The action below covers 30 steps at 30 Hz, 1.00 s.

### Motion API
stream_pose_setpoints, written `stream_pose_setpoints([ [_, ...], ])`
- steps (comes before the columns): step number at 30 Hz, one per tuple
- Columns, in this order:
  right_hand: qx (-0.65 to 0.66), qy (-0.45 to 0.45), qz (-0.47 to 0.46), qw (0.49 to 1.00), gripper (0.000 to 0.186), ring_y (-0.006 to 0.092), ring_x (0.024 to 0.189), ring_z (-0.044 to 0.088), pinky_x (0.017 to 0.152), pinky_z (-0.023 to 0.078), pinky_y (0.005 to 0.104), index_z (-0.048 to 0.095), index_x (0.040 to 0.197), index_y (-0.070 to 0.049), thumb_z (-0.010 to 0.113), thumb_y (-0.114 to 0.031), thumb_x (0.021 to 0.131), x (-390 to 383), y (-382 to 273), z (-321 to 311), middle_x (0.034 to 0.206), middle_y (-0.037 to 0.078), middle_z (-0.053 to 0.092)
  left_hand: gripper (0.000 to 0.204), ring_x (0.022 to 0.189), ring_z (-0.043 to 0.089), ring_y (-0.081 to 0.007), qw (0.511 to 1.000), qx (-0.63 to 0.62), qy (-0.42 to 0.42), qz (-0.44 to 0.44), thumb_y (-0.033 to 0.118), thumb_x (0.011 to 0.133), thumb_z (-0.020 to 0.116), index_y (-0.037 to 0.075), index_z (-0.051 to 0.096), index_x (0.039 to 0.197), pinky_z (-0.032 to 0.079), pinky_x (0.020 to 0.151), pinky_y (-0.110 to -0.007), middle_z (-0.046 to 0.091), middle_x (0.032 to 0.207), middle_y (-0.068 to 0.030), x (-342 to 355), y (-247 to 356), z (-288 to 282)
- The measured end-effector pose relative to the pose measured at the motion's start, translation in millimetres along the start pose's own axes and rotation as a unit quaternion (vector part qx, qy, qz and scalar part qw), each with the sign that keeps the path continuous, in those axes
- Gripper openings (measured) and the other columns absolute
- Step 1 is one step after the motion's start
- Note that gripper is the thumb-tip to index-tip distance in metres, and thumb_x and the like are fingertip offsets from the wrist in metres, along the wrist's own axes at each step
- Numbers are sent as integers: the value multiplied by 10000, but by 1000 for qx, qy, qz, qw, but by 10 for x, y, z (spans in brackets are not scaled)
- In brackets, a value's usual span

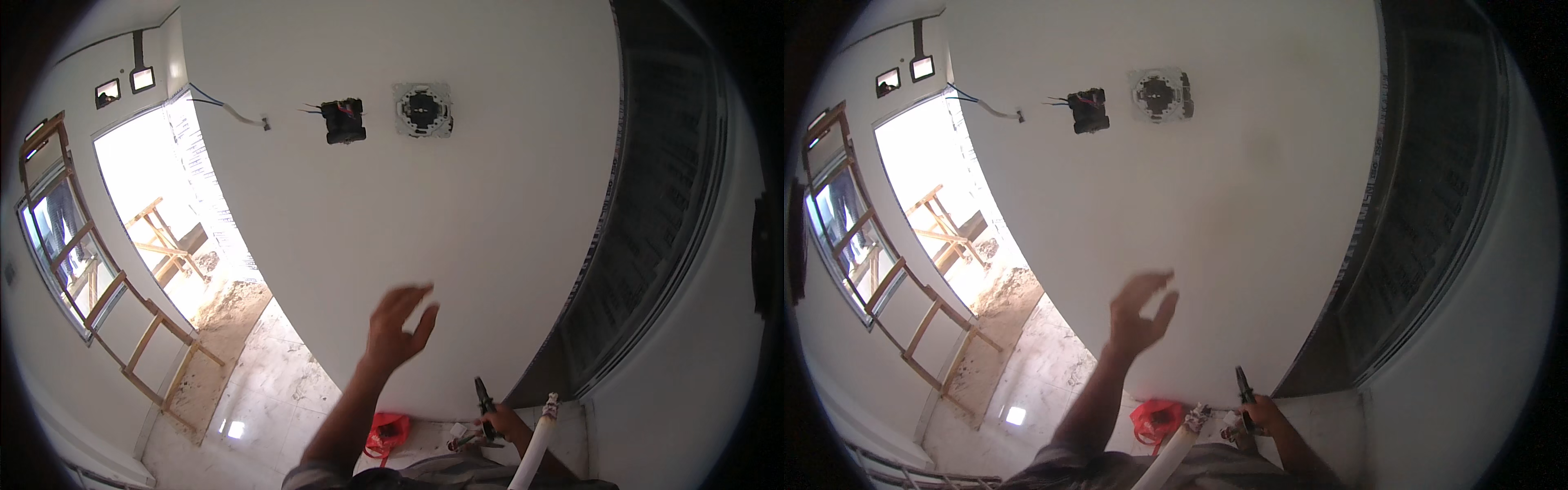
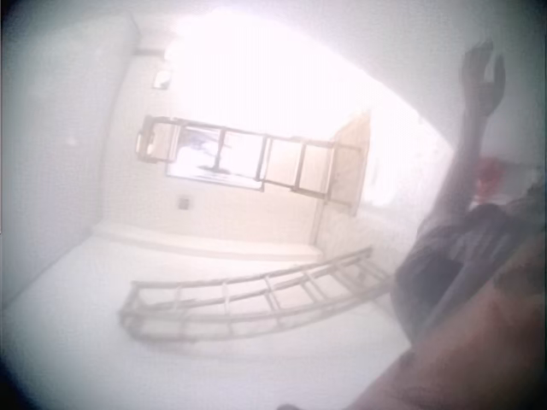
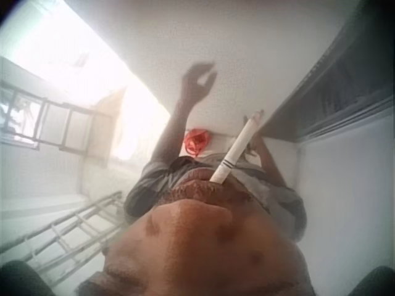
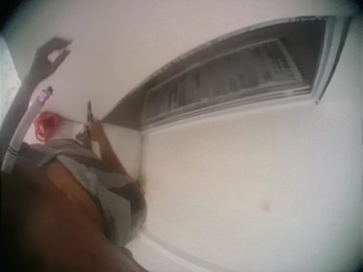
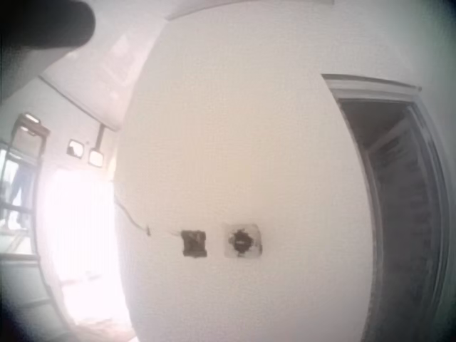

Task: The person works on a wall-mounted electrical box, using pliers to strip and adjust wires, then wraps the connections with electrical tape. The person handles the fixture and wires directly with their hands and tools.

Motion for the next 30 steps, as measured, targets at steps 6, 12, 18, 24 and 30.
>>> stream_pose_setpoints([
  [6,-169,120,163,965,205,268,735,738,636,581,429,696,877,28,723,-164,807,-46,1525,-781,749,148,708,285,881,727,-317,957,23,-211,-200,275,943,705,33,747,1086,575,802,-431,739,977,-162,-2580,-1160,648],
  [12,-227,149,269,924,237,260,745,735,662,577,438,712,899,24,719,-196,810,-647,2152,-1012,751,134,711,420,905,713,-402,795,-16,-536,-284,405,942,621,31,743,1088,559,844,-508,715,894,-225,-6000,-1366,1328],
  [18,-262,113,226,931,252,257,742,731,670,574,435,719,915,33,712,-200,820,-783,2455,-868,753,133,711,413,873,718,-398,638,-13,-711,-295,420,941,618,59,752,1091,566,821,-502,725,906,-210,-6570,-1092,955],
  [24,-422,-13,117,899,268,254,739,728,679,570,433,727,930,43,704,-205,829,-1056,2892,-644,754,131,712,408,840,724,-395,588,-22,-794,-153,434,939,615,87,761,1094,572,798,-496,735,917,-194,-6644,-664,795],
  [30,-377,-61,-20,924,262,274,750,732,694,572,416,748,966,32,691,-198,853,-1391,3343,-388,785,150,726,351,842,735,-357,764,-8,-617,-187,418,937,668,97,782,1022,576,770,-474,747,907,-170,-5220,-228,920],
])
Point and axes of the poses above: each hand's wrist, its own x-axis towards the middle knuckle, its own z-axis out of the palm, y = z × x, the point moved 10 cm from there along x, towards the middle knuckle
